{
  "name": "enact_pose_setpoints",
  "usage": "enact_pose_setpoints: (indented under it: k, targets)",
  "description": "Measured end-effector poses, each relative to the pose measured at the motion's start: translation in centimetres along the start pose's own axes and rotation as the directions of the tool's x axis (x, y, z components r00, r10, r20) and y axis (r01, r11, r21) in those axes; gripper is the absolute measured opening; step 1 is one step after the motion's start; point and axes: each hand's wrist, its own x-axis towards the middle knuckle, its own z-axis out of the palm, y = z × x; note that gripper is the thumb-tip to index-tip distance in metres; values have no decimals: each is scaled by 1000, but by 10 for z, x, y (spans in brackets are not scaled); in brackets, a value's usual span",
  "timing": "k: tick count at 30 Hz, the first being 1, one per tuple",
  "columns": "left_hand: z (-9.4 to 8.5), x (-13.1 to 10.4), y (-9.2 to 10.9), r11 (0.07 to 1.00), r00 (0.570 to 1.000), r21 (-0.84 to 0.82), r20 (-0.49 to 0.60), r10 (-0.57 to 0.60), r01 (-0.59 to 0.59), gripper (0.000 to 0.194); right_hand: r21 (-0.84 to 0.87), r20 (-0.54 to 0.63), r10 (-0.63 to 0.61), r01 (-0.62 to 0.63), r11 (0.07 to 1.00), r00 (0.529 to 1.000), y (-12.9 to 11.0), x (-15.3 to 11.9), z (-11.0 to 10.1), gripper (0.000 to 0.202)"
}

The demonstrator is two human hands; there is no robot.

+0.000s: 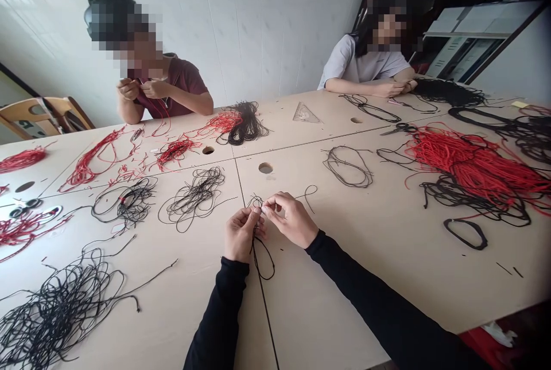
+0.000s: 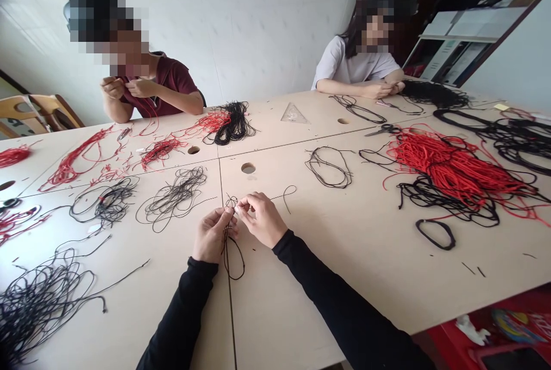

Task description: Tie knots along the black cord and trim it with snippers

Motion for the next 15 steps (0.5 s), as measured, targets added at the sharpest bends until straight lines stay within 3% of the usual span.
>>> enact_pose_setpoints:
  k: [7, 10, 15]
  targets:
    - [0, -1, 2, 1000, 1000, 19, -25, 4, -3, 33, 36, 5, 14, -14, 999, 1000, -2, 0, -2, 10]
    - [1, -2, 4, 1000, 1000, 18, -20, 2, -1, 30, 60, 17, 63, -64, 996, 998, 0, 0, -3, 20]
    - [1, -4, 6, 1000, 1000, 18, -18, 2, -1, 25, 57, 69, 72, -76, 995, 995, 6, 2, -7, 14]
